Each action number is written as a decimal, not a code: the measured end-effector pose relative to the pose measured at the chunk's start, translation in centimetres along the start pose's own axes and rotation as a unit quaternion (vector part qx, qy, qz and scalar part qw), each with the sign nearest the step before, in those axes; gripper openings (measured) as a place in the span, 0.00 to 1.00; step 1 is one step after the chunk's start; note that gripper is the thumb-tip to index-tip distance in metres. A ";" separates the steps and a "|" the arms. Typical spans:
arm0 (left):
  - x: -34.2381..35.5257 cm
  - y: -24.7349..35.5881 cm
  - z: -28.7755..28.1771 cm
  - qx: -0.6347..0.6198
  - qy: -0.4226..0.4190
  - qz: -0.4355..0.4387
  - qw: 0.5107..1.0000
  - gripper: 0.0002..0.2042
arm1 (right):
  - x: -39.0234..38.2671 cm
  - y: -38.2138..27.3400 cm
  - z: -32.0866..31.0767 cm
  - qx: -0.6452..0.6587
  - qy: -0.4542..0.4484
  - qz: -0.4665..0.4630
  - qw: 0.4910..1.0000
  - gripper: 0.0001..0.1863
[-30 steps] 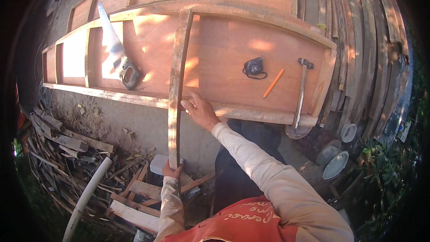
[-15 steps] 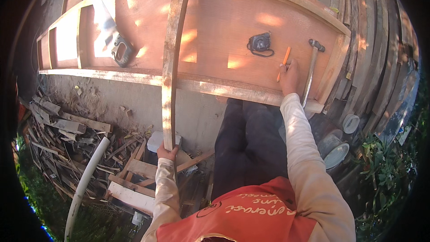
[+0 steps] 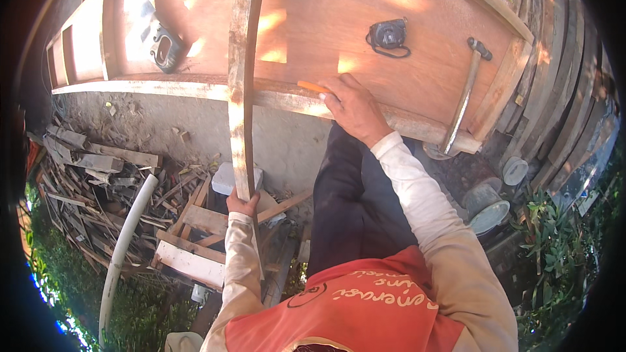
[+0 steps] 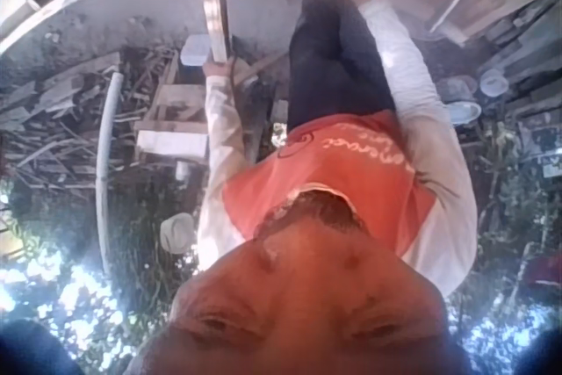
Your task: The person constructs a wooden frame by hammering nails into wood pieces, measuring a length with a tape measure, marking it with a pencil, and sawing a piece of wood to the required size.
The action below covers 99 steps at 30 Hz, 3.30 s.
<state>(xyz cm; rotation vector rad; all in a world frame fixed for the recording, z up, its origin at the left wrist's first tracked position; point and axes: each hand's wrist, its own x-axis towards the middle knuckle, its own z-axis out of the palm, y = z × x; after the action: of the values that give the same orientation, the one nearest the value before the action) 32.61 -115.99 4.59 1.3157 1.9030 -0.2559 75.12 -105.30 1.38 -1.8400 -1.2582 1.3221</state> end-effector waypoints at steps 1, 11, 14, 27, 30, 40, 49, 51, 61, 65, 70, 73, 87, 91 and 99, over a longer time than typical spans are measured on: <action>0.0 0.1 0.1 -0.001 -0.002 -0.001 1.000 0.23 | 0.7 -0.2 0.9 -0.001 -0.001 0.001 1.000 0.13; 1.5 0.2 -0.4 0.026 0.001 0.004 1.000 0.21 | 7.1 0.8 6.0 -0.074 -0.110 -0.050 0.990 0.13; 1.6 0.1 0.0 0.024 0.004 0.014 1.000 0.20 | 7.4 0.0 5.4 -0.036 -0.059 -0.008 0.998 0.17; 2.3 0.3 0.6 0.022 -0.009 0.013 1.000 0.18 | 8.9 0.5 4.8 0.314 0.043 0.107 0.943 0.17; 2.3 0.3 0.8 0.025 -0.003 0.009 1.000 0.18 | 9.3 0.5 5.1 0.440 0.084 0.170 0.878 0.13; 2.7 1.1 1.0 0.014 -0.016 0.002 1.000 0.18 | 10.7 -1.3 10.1 0.459 0.169 0.231 0.841 0.32; 2.9 0.6 1.1 -0.008 -0.021 -0.008 1.000 0.19 | 11.9 -0.5 11.1 0.359 0.120 0.187 0.906 0.31; 2.8 0.4 1.0 0.009 -0.024 -0.004 1.000 0.19 | 11.8 0.3 11.7 0.378 0.129 0.187 0.897 0.30; 3.0 0.6 1.1 -0.014 -0.029 -0.017 0.999 0.19 | 11.9 0.2 12.5 0.487 0.112 0.235 0.834 0.24; 3.6 1.6 0.8 0.007 -0.046 -0.014 0.999 0.20 | 12.8 1.3 13.7 0.425 0.130 0.200 0.873 0.23; 3.4 0.2 0.6 0.004 -0.039 -0.011 0.999 0.21 | 12.1 0.0 12.2 0.481 0.091 0.228 0.842 0.22; 3.8 0.3 0.7 0.007 -0.045 -0.004 0.999 0.21 | 13.0 0.4 13.4 0.408 0.111 0.187 0.887 0.23; 1.0 1.1 -2.9 -0.036 -0.098 -0.009 0.995 0.23 | 5.3 0.9 -1.7 0.096 0.094 0.206 0.969 0.31; -0.7 1.5 -6.9 -0.120 -0.226 -0.024 0.966 0.21 | 2.4 0.7 -5.1 -0.287 0.116 0.039 0.950 0.30; -8.2 5.1 -11.9 -0.314 -0.390 -0.062 0.864 0.23 | -1.2 -9.4 -0.1 0.356 -0.145 0.096 0.918 0.44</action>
<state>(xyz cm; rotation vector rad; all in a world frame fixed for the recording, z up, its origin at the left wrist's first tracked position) 32.40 -112.77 19.53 0.5134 1.2009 -0.1686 71.67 -102.43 9.72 -1.2904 -0.5822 1.8974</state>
